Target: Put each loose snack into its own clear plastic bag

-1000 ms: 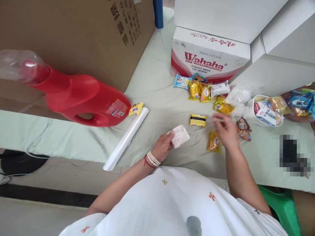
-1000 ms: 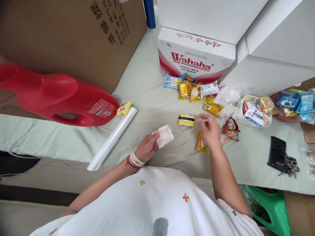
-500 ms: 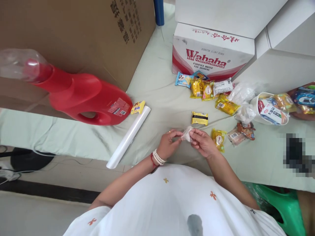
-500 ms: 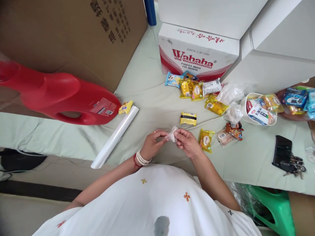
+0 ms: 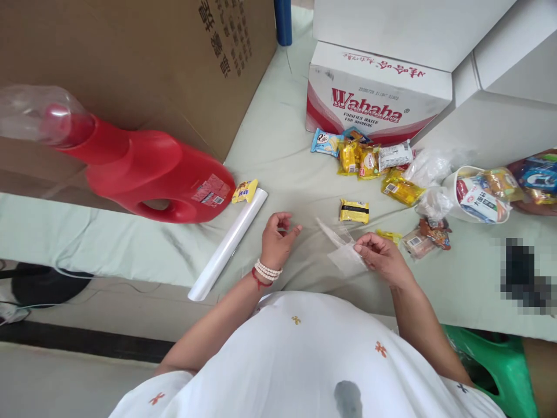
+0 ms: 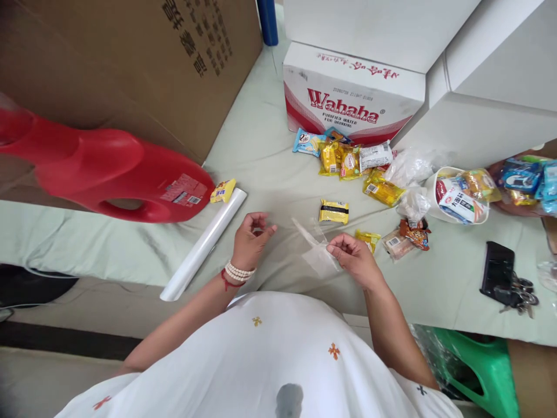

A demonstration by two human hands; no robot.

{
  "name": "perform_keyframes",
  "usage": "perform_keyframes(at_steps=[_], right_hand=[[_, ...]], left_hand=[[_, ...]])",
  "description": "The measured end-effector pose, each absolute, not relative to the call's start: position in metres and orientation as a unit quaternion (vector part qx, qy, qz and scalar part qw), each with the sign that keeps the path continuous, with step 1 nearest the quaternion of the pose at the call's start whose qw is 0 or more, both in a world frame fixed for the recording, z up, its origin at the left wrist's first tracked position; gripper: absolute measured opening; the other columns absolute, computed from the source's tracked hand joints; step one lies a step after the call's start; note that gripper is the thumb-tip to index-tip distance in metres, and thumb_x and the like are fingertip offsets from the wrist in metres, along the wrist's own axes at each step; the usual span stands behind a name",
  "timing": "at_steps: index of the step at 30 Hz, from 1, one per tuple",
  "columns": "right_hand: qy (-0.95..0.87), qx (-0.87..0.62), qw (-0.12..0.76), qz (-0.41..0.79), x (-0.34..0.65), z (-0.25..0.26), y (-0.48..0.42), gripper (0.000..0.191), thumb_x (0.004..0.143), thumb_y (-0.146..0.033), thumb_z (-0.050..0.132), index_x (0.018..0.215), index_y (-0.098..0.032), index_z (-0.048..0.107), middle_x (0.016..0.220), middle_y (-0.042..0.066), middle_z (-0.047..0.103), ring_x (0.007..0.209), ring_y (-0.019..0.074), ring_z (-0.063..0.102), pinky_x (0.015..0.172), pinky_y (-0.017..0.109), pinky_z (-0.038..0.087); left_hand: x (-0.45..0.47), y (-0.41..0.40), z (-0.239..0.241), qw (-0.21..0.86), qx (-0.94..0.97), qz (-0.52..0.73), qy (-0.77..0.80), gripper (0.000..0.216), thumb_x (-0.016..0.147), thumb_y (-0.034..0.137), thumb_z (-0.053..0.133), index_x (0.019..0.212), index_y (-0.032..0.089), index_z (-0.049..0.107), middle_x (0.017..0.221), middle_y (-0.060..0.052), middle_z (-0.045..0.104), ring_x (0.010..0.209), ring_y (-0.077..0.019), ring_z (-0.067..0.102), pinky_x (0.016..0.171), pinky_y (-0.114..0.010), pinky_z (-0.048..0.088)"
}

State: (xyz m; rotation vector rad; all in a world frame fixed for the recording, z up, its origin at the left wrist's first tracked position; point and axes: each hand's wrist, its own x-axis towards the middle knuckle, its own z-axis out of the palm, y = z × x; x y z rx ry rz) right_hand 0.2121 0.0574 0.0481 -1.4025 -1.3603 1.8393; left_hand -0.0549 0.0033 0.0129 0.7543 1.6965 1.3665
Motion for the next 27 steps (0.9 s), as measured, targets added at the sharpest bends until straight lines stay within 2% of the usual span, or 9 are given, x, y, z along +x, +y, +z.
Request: perform_keyframes(at_steps=[2, 5, 9, 12, 14, 18, 21, 24, 27], right_hand=[[-0.520, -0.507, 0.254, 0.639, 0.205, 0.048, 0.051, 0.036, 0.077, -0.053, 0.083, 0.080, -0.021, 0.067, 0.063, -0.004, 0.050, 0.054, 0.0096, 0.037, 0.050, 0.024, 0.029], [-0.553, -0.483, 0.263, 0.627, 0.194, 0.048, 0.042, 0.033, 0.080, -0.052, 0.081, 0.081, -0.022, 0.066, 0.066, -0.003, 0.052, 0.060, 0.0126, 0.043, 0.056, 0.026, 0.034], [-0.621, -0.453, 0.246, 0.590, 0.192, 0.048, 0.034, 0.028, 0.085, -0.048, 0.077, 0.080, -0.023, 0.068, 0.072, 0.000, 0.054, 0.064, 0.0144, 0.046, 0.060, 0.028, 0.038], [-0.640, -0.455, 0.242, 0.569, 0.204, 0.048, 0.030, 0.026, 0.088, -0.048, 0.075, 0.081, -0.023, 0.067, 0.075, 0.001, 0.056, 0.066, 0.0152, 0.048, 0.063, 0.029, 0.040], [-0.610, -0.483, 0.246, 0.577, 0.214, 0.046, 0.029, 0.029, 0.090, -0.053, 0.071, 0.087, -0.024, 0.068, 0.076, 0.001, 0.058, 0.069, 0.0165, 0.051, 0.064, 0.029, 0.042], [-0.586, -0.515, 0.278, 0.561, 0.212, 0.042, 0.030, 0.044, 0.088, -0.066, 0.066, 0.108, -0.026, 0.070, 0.104, 0.007, 0.065, 0.097, 0.0238, 0.060, 0.081, 0.034, 0.051], [-0.570, -0.546, 0.355, 0.502, 0.194, 0.039, 0.036, 0.038, 0.089, -0.061, 0.067, 0.096, -0.025, 0.069, 0.108, 0.007, 0.065, 0.105, 0.0234, 0.060, 0.092, 0.035, 0.050], [-0.490, -0.574, 0.429, 0.497, 0.180, 0.040, 0.042, 0.035, 0.093, -0.059, 0.062, 0.092, -0.024, 0.062, 0.098, 0.004, 0.066, 0.084, 0.0185, 0.061, 0.076, 0.031, 0.052], [-0.475, -0.581, 0.399, 0.527, 0.175, 0.043, 0.046, 0.037, 0.095, -0.062, 0.060, 0.090, -0.025, 0.056, 0.075, 0.000, 0.063, 0.055, 0.0139, 0.051, 0.051, 0.027, 0.042]], left_hand=[[-0.048, 0.001, 0.019, 0.450, 0.332, 0.505, 0.657, 0.034, 0.080, 0.052, 0.077, 0.086, 0.020, 0.069, 0.071, 0.002, 0.059, 0.066, -0.0122, 0.050, 0.061, -0.024, 0.041], [-0.030, 0.004, 0.025, 0.586, 0.354, 0.434, 0.586, 0.053, 0.087, 0.069, 0.059, 0.083, 0.018, 0.071, 0.071, -0.002, 0.060, 0.066, -0.0149, 0.052, 0.056, -0.026, 0.040], [-0.004, 0.022, 0.021, 0.653, 0.325, 0.413, 0.546, 0.055, 0.075, 0.072, 0.071, 0.075, 0.017, 0.068, 0.069, -0.001, 0.058, 0.066, -0.0149, 0.051, 0.055, -0.026, 0.040], [0.004, 0.032, 0.016, 0.651, 0.311, 0.451, 0.526, 0.047, 0.066, 0.061, 0.082, 0.070, 0.016, 0.067, 0.065, 0.001, 0.059, 0.065, -0.0134, 0.050, 0.064, -0.027, 0.042], [0.005, 0.032, 0.016, 0.617, 0.312, 0.486, 0.535, 0.042, 0.069, 0.057, 0.080, 0.072, 0.016, 0.068, 0.069, 0.000, 0.063, 0.069, -0.0144, 0.053, 0.069, -0.029, 0.044], [0.006, 0.023, 0.022, 0.551, 0.379, 0.488, 0.561, 0.034, 0.076, 0.051, 0.079, 0.076, 0.018, 0.072, 0.078, -0.002, 0.068, 0.075, -0.0165, 0.055, 0.075, -0.030, 0.044], [0.009, 0.017, 0.026, 0.564, 0.359, 0.517, 0.535, 0.036, 0.077, 0.054, 0.080, 0.081, 0.019, 0.070, 0.081, -0.002, 0.069, 0.078, -0.0165, 0.058, 0.077, -0.030, 0.046], [0.007, 0.015, 0.024, 0.608, 0.268, 0.563, 0.491, 0.042, 0.079, 0.059, 0.077, 0.084, 0.019, 0.064, 0.076, 0.000, 0.068, 0.070, -0.0145, 0.059, 0.071, -0.028, 0.048], [-0.003, 0.016, 0.018, 0.616, 0.238, 0.561, 0.499, 0.046, 0.081, 0.064, 0.072, 0.083, 0.019, 0.063, 0.065, 0.002, 0.063, 0.057, -0.0125, 0.056, 0.058, -0.026, 0.046]])
